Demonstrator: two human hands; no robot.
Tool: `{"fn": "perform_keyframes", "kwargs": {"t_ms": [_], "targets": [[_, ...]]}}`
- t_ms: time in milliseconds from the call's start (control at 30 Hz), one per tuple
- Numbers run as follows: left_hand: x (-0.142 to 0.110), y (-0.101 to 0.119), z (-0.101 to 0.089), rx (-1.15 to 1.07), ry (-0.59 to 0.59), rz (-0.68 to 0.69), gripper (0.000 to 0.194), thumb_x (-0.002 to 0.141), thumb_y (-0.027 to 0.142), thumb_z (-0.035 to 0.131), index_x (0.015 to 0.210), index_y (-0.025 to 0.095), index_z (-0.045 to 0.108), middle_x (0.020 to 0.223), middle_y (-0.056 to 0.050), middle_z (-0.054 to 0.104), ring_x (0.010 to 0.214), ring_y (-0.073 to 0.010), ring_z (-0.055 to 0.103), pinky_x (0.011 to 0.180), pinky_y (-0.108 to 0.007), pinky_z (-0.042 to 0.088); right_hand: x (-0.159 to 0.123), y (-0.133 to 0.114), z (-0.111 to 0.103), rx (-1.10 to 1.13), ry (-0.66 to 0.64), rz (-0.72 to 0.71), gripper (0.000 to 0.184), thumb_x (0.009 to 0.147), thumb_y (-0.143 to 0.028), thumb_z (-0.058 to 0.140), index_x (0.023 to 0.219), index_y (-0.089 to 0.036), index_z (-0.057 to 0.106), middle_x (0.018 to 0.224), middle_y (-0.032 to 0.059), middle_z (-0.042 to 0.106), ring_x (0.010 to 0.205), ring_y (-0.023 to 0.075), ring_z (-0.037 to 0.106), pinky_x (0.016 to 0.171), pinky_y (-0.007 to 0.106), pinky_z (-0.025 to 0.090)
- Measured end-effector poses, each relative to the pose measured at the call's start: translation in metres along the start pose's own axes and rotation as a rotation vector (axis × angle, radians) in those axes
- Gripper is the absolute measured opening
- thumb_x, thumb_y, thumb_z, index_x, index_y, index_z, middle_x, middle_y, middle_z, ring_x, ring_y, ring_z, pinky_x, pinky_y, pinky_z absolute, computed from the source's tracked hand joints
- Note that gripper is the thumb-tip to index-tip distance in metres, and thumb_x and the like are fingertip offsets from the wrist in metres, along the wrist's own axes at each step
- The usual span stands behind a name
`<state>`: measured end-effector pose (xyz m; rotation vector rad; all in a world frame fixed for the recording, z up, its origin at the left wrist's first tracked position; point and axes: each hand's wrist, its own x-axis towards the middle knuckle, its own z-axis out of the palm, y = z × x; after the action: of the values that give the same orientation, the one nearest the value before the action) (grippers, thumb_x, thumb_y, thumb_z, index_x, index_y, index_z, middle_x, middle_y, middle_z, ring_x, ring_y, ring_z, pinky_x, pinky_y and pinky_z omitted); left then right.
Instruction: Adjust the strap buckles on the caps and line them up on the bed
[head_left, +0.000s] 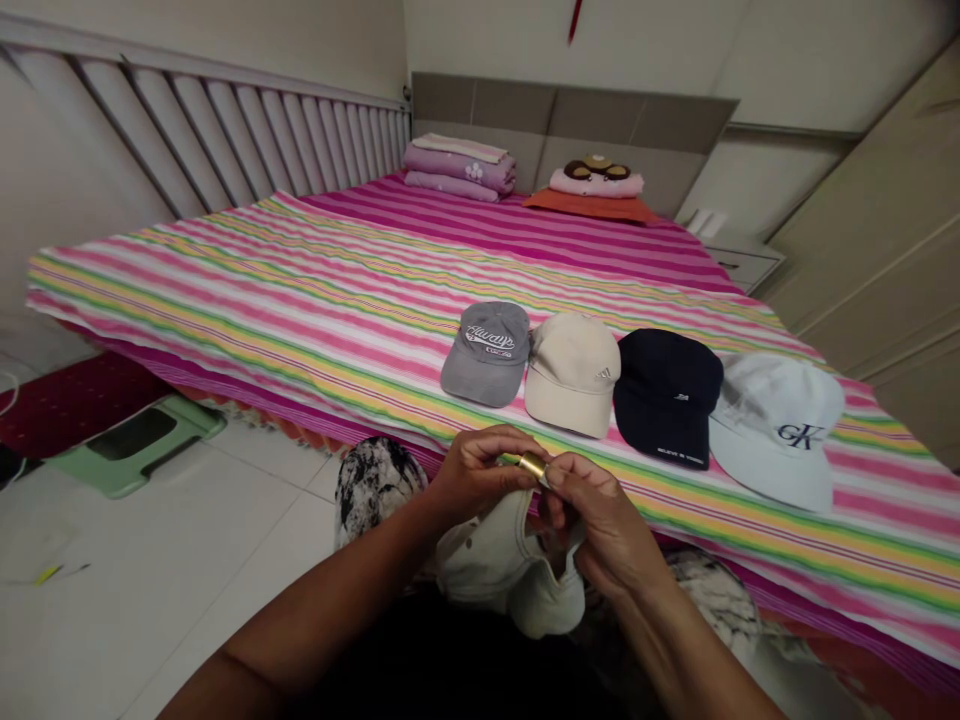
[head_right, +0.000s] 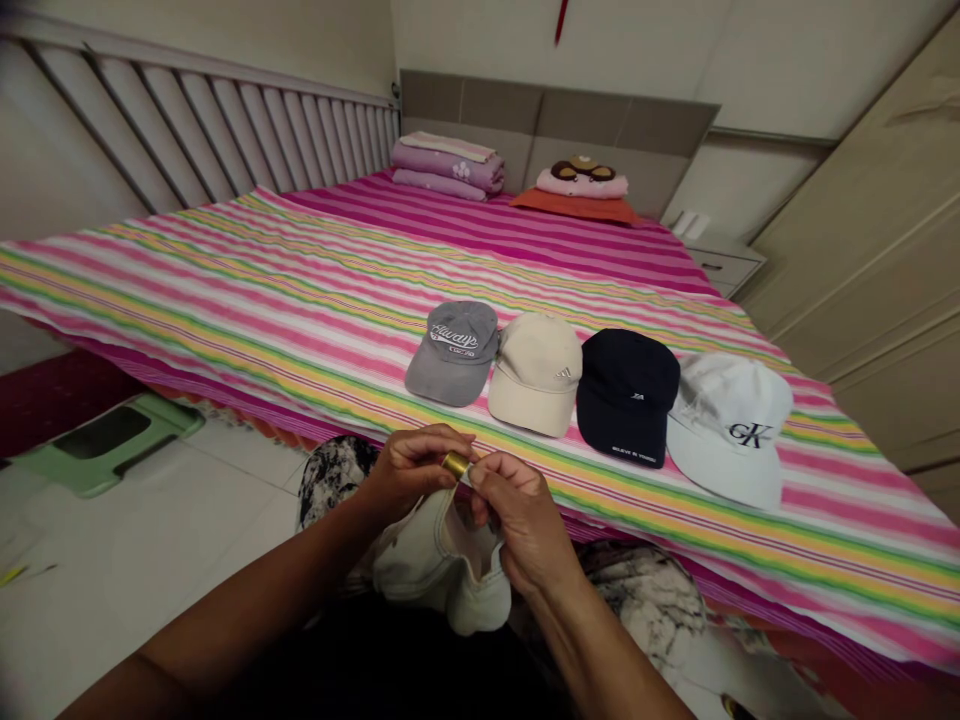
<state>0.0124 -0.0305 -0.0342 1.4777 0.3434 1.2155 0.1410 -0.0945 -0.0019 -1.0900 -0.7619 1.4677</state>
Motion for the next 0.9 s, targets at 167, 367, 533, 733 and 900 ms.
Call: {"fn": "perform_keyframes", "kwargs": {"t_ms": [167,367,533,733,900], "targets": [[-0.001,0.001,0.001,0.017,0.002,-0.026,0.020,0.061,0.022,0.071,0.081,0.019,0.070,0.078,-0.005,0.067,0.077,-0.0164,0.059,0.081,-0.033,0.044,-0.001,0.000,0.002,-0.034,0.032,-0.044,0.024,0.063,-0.033,0.066,0.053,-0.017,0.052,0.037,-0.0052,0.045,0.035,0.0065,0.035,0.035,0.019,0.025],[-0.008,-0.002,0.006,-0.096,0.078,-0.084,0.020,0.064,0.025,0.069,0.084,0.020,0.070,0.081,-0.005,0.063,0.084,-0.0177,0.056,0.081,-0.032,0.042,-0.002,0.002,0.005,-0.056,0.023,-0.052,0.023,0.065,-0.033,0.066,0.054,-0.017,0.053,0.041,-0.0039,0.047,0.040,0.0084,0.039,0.041,0.021,0.030],[-0.009,-0.004,0.005,-0.104,0.079,-0.094,0.019,0.065,0.024,0.068,0.083,0.018,0.070,0.079,-0.005,0.060,0.083,-0.0169,0.054,0.080,-0.032,0.041,0.000,0.004,0.002,-0.071,-0.003,-0.049,0.025,0.068,-0.033,0.065,0.055,-0.016,0.052,0.044,-0.0041,0.047,0.041,0.0070,0.038,0.043,0.020,0.030],[-0.009,-0.007,0.004,-0.189,0.099,-0.087,0.018,0.066,0.024,0.067,0.083,0.018,0.067,0.081,-0.003,0.057,0.083,-0.0157,0.053,0.081,-0.031,0.039,-0.002,0.002,0.000,0.008,-0.107,0.043,0.023,0.067,-0.034,0.066,0.061,-0.016,0.052,0.051,-0.0026,0.052,0.044,0.0078,0.043,0.046,0.021,0.033],[-0.010,-0.007,0.008,-0.156,0.070,-0.092,0.019,0.068,0.027,0.065,0.084,0.016,0.065,0.081,-0.004,0.056,0.084,-0.0158,0.052,0.080,-0.030,0.039,-0.002,0.004,0.005,0.019,-0.062,0.025,0.024,0.065,-0.030,0.067,0.055,-0.016,0.050,0.045,-0.0040,0.048,0.040,0.0069,0.039,0.044,0.020,0.032]]}}
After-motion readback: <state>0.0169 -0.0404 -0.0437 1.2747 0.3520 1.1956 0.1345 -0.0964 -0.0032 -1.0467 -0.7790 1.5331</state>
